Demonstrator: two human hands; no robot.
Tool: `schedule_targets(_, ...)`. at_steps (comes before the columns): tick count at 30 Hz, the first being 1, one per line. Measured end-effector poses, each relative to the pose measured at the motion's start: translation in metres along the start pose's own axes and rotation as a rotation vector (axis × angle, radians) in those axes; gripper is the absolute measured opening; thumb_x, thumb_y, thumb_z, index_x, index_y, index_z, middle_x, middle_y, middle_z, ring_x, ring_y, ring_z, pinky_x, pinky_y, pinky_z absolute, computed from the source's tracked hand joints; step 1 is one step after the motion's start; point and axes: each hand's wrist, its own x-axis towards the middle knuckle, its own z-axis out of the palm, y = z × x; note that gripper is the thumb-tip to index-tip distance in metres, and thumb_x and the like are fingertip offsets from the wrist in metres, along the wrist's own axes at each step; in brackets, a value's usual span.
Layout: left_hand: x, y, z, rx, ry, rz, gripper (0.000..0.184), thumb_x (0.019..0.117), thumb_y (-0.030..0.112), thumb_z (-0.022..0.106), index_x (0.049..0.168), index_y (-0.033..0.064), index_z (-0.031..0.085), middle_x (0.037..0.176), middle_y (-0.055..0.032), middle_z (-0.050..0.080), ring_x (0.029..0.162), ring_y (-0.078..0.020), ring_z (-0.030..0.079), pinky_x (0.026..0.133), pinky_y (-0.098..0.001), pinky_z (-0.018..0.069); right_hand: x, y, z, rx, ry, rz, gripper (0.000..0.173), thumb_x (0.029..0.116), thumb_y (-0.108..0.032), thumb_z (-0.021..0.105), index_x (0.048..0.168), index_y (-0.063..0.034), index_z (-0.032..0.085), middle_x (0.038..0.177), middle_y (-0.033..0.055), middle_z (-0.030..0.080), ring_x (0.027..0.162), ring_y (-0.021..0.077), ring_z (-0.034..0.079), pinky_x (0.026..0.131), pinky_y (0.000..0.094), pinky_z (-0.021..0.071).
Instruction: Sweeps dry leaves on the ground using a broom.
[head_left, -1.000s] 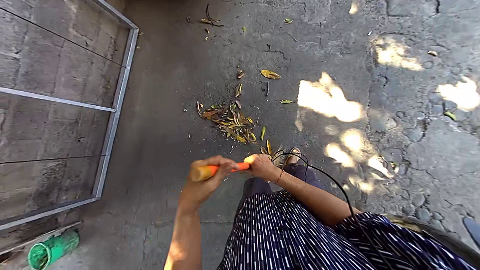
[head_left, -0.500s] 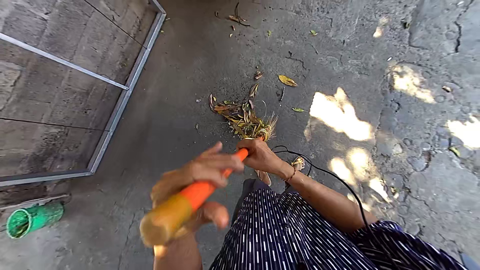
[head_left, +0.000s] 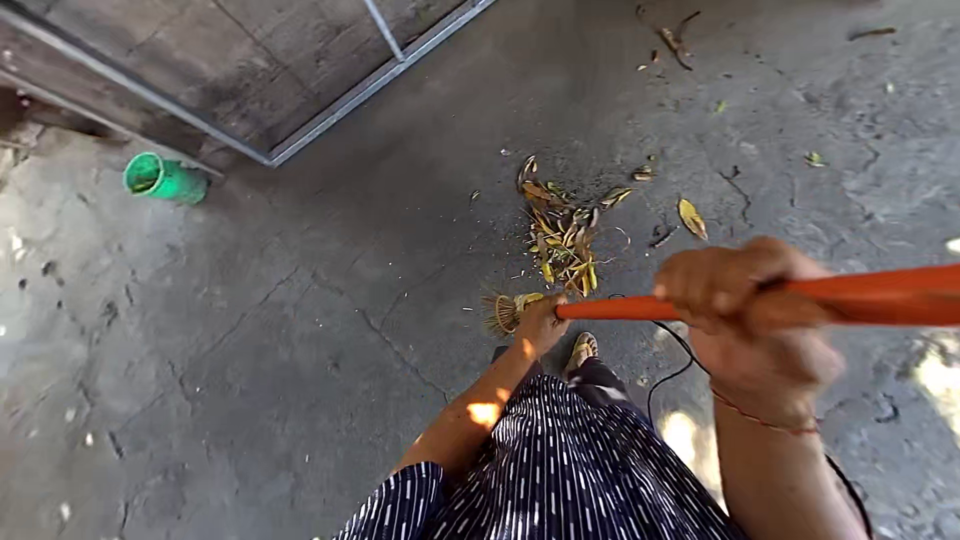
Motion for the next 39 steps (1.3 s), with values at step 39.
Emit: schedule_targets(39,0.268,-0.148,-0.184,0.059,0.081,-0.346,0.031,0.0938,0.017,0.073,0.109,-0.0089,0.066,0.127,-0.0298,0.06,0.121,-0.0432,0.058,0.102,-0.0564,0.048,0.159,0.264,0.007,-0.39,-0.256,0.232,0.024,0.0965,-0.019,0.07,0.09,0.0035,0.072,0.094,0.011,0.073,0.096,0.0149,0.069,0.092,0.0334,0.0561)
